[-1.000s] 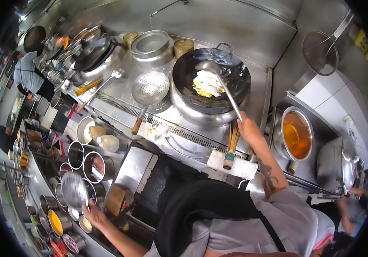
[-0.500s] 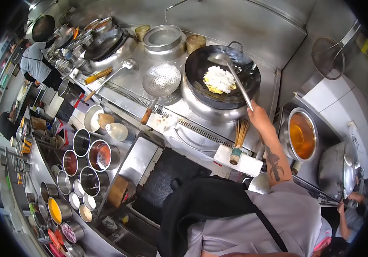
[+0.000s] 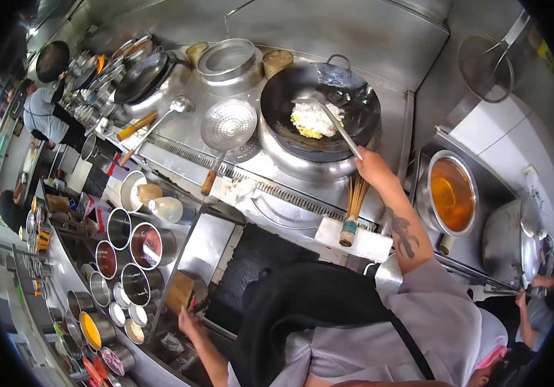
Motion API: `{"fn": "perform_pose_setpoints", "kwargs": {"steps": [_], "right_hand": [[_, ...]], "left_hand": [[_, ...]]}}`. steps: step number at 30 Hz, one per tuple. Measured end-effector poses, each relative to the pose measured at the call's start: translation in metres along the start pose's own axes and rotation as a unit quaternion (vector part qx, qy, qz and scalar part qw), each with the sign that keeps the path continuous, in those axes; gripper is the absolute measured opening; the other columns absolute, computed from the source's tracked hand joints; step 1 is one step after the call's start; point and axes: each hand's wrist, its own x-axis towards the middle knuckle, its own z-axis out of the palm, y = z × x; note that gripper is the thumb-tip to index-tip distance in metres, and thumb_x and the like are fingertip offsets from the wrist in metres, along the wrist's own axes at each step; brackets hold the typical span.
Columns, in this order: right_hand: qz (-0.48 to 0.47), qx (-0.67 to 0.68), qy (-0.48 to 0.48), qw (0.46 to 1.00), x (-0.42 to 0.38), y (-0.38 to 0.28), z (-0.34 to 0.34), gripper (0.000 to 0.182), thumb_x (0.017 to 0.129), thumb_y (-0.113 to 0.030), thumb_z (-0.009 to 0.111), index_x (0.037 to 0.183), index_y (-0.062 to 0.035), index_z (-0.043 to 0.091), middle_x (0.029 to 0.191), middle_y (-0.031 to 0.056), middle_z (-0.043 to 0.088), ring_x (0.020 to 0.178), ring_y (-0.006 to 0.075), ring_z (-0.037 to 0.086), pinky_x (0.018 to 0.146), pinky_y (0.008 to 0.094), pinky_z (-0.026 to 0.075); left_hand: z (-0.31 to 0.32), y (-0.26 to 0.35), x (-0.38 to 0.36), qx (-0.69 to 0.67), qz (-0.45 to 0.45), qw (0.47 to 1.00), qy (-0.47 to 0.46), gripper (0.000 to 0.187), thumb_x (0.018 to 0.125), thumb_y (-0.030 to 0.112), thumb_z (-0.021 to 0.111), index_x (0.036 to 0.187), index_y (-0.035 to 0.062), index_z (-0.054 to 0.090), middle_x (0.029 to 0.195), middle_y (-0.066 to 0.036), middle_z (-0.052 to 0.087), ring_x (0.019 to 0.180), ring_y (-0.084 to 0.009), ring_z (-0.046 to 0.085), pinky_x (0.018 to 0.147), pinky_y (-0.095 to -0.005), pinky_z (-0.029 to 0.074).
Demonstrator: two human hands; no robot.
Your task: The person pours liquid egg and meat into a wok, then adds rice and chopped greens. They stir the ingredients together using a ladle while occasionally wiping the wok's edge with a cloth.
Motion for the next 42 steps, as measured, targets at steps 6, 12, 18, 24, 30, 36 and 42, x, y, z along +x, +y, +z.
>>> {"fn": "perform_pose_setpoints", "kwargs": {"steps": [6,12,18,24,30,36,42], "right_hand": [[0.050,0.059,0.054,0.996,-0.040,-0.017,-0.010,0.031,0.089,-0.016,0.052,0.113,0.0034,0.051,0.083,0.0288,0.062,0.083,0.0440,0.061,0.075,0.0506,0.048],[0.030,0.010,0.020,0.999,-0.047,-0.027,-0.014,0.036,0.089,-0.016,0.053,0.121,0.0020,0.049,0.088,0.0306,0.061,0.085,0.0452,0.060,0.075,0.0487,0.048],[0.093,0.014,-0.016,0.995,-0.067,-0.046,0.006,0.029,0.089,-0.016,0.052,0.112,0.0017,0.048,0.079,0.0258,0.062,0.076,0.0434,0.062,0.069,0.0504,0.049],[0.134,0.026,0.027,0.990,-0.066,-0.101,-0.001,0.031,0.090,-0.017,0.051,0.115,0.0016,0.048,0.079,0.0258,0.062,0.074,0.0429,0.062,0.069,0.0509,0.049],[0.186,0.054,-0.003,0.981,-0.045,-0.118,0.007,0.038,0.090,-0.016,0.050,0.121,0.0041,0.046,0.080,0.0276,0.062,0.074,0.0433,0.061,0.069,0.0509,0.049],[0.197,0.029,0.053,0.979,-0.043,-0.113,0.024,0.037,0.090,-0.016,0.051,0.119,0.0056,0.047,0.079,0.0282,0.061,0.077,0.0441,0.061,0.072,0.0507,0.048],[0.212,0.035,0.086,0.973,-0.039,-0.139,0.008,0.033,0.089,-0.016,0.051,0.114,0.0059,0.048,0.080,0.0288,0.061,0.078,0.0443,0.061,0.072,0.0505,0.048]], "left_hand": [[0.241,0.015,0.040,0.273,0.244,0.867,-0.337,0.028,0.086,0.012,0.061,0.109,-0.0042,0.060,0.094,-0.014,0.062,0.084,-0.0207,0.059,0.072,-0.0288,0.049],[0.397,0.061,0.021,0.512,0.539,0.602,-0.293,0.079,0.068,0.023,0.075,0.131,-0.0045,0.037,0.119,-0.031,0.048,0.108,-0.0398,0.053,0.086,-0.0457,0.048],[0.442,0.071,0.037,0.659,0.423,0.508,-0.358,0.071,0.061,0.025,0.077,0.117,-0.0002,0.042,0.103,-0.023,0.059,0.094,-0.0407,0.060,0.085,-0.0475,0.049],[0.461,0.058,0.106,0.488,0.318,0.616,-0.530,0.059,0.069,0.020,0.069,0.118,-0.0055,0.049,0.105,-0.026,0.061,0.096,-0.0362,0.062,0.082,-0.0391,0.049],[0.488,0.115,0.043,0.152,-0.212,0.776,-0.574,0.042,0.083,0.026,0.062,0.116,0.0015,0.053,0.092,-0.012,0.061,0.079,-0.0237,0.062,0.069,-0.0375,0.053],[0.557,0.100,-0.033,0.118,-0.344,0.662,-0.656,0.061,0.086,0.068,0.035,0.110,0.0154,0.053,0.091,-0.007,0.062,0.081,-0.0289,0.061,0.077,-0.0575,0.047],[0.591,0.083,-0.100,0.068,-0.406,0.733,-0.542,0.058,0.087,0.060,0.040,0.122,0.0136,0.048,0.115,-0.007,0.056,0.103,-0.0282,0.054,0.084,-0.0524,0.044]]}}
